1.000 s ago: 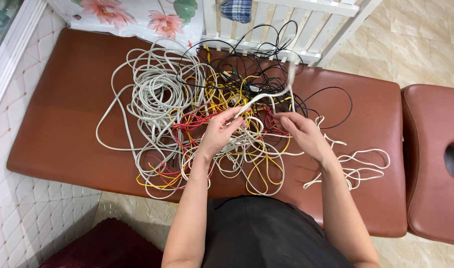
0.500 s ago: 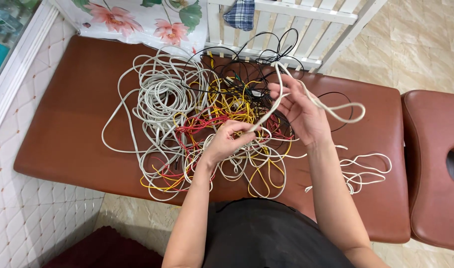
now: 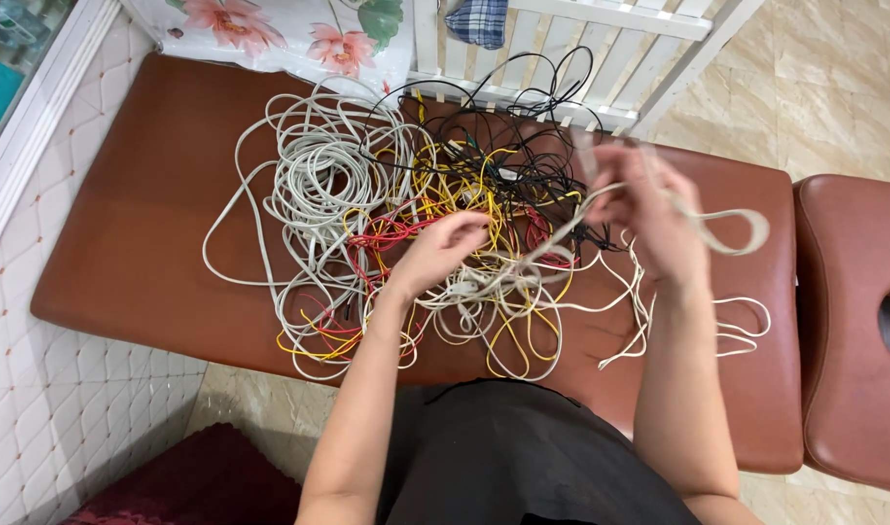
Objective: Organizing and sorting a large tangle of colored electrical cables and wires.
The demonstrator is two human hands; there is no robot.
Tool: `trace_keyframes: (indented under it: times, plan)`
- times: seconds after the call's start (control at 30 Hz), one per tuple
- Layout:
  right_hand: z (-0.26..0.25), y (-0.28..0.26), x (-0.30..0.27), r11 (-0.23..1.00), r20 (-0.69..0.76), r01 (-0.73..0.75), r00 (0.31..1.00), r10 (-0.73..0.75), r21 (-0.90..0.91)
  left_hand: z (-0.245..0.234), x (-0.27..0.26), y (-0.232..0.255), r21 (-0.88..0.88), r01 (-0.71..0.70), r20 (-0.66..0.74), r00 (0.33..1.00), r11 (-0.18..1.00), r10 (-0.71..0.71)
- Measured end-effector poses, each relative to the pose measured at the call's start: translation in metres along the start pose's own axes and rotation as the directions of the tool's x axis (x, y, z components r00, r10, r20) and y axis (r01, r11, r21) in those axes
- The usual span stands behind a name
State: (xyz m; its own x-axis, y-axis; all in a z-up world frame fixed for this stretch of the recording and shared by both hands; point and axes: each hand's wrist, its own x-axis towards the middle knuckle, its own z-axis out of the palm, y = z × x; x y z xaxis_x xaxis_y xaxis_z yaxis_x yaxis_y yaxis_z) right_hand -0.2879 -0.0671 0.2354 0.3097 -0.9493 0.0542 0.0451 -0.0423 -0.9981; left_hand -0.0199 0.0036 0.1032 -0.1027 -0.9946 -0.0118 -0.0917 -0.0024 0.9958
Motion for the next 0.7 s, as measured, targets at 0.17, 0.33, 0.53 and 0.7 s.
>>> trace_keyframes:
  times: [0.17, 0.33, 0.53, 0.7]
  plan:
    - [-0.043, -0.013, -0.002, 0.953, -0.231, 0.234, 0.955, -0.188, 0.194, -0.019, -0.047, -0.094, 0.479, 0.177, -0.25, 0.966, 0.86, -0.06]
    - [-0.094, -0.015, 0.022, 0.863, -0.315, 0.426, 0.887, -0.339, 0.273, -0.013, -0.087, -0.191, 0.543, 0.399, -0.441, 0.885, 0.739, -0.153]
    - [-0.065, -0.021, 0.072, 0.788, -0.303, 0.456, 0.885, -0.353, 0.413, 0.023, -0.096, -0.146, 0.557, 0.546, -0.351, 0.837, 0.626, -0.419]
    - [0.019, -0.004, 0.094, 0.93, 0.156, 0.336, 0.92, -0.358, 0.149, 0.062, -0.076, -0.148, 0.716, 0.458, -0.358, 0.889, 0.527, -0.285]
